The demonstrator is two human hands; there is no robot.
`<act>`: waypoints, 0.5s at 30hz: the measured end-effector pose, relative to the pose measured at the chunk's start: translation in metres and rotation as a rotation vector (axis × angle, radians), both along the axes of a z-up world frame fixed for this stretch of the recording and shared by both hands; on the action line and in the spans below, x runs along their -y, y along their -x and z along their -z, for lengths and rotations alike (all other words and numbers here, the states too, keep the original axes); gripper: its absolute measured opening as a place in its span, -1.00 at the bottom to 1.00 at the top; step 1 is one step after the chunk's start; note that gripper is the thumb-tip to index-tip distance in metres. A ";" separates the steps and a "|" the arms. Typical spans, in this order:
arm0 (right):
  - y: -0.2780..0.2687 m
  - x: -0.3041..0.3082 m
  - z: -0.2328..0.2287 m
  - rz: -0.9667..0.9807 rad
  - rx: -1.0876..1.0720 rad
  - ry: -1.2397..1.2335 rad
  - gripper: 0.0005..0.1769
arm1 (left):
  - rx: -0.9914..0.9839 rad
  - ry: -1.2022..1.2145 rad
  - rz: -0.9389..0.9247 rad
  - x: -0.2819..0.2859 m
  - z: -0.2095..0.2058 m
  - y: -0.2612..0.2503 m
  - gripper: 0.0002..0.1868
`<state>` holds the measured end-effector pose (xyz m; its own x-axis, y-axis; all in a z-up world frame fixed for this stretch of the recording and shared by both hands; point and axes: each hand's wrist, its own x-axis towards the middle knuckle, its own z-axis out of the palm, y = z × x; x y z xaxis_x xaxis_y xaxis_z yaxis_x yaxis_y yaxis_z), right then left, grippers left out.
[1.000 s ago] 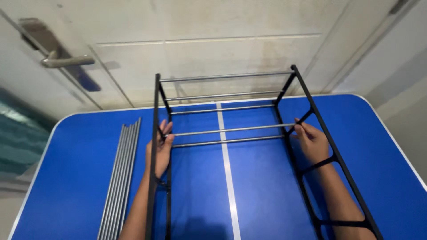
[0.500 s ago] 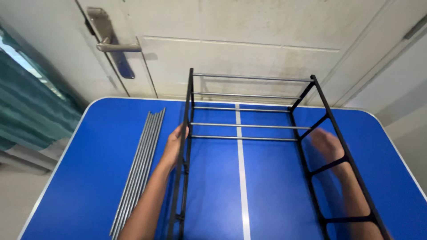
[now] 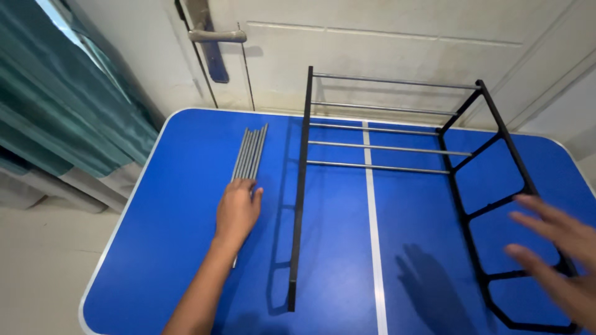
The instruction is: The person assembles a metal rack by inserting multiple horizontal metal rods into two vertical black frames. They place each rod between the frames, aligning them evenly to form a multi-tiered rack on a blue table.
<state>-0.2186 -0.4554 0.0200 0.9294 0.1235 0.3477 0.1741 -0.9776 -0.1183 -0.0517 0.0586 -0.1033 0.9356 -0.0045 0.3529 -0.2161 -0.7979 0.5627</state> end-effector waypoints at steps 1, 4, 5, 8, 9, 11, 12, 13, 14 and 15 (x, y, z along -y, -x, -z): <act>0.005 -0.032 -0.010 -0.020 -0.001 -0.067 -0.43 | 0.011 -0.072 -0.028 -0.003 0.004 0.004 -0.76; 0.000 -0.114 -0.033 -0.100 -0.038 -0.185 -0.53 | 0.014 -0.193 -0.041 -0.007 0.019 0.013 -0.76; -0.008 -0.135 -0.039 -0.141 -0.071 -0.166 -0.54 | -0.001 -0.225 -0.053 -0.008 0.024 0.014 -0.75; -0.027 -0.180 -0.047 -0.332 -0.043 -0.210 -0.61 | -0.017 -0.301 -0.086 -0.009 0.034 0.015 -0.74; -0.033 -0.191 -0.047 -0.407 -0.011 -0.241 -0.63 | 0.000 -0.312 -0.094 -0.009 0.036 0.014 -0.75; -0.044 -0.209 -0.048 -0.456 0.015 -0.265 -0.67 | 0.013 -0.326 -0.118 -0.009 0.039 0.014 -0.75; -0.049 -0.217 -0.047 -0.478 0.027 -0.277 -0.69 | 0.009 -0.329 -0.131 -0.008 0.041 0.014 -0.75; -0.053 -0.224 -0.047 -0.500 0.046 -0.291 -0.71 | 0.004 -0.332 -0.144 -0.007 0.043 0.015 -0.76; -0.058 -0.230 -0.047 -0.519 0.067 -0.305 -0.74 | 0.022 -0.326 -0.142 -0.005 0.045 0.015 -0.77; -0.063 -0.236 -0.047 -0.539 0.088 -0.319 -0.77 | 0.040 -0.319 -0.140 -0.003 0.046 0.016 -0.78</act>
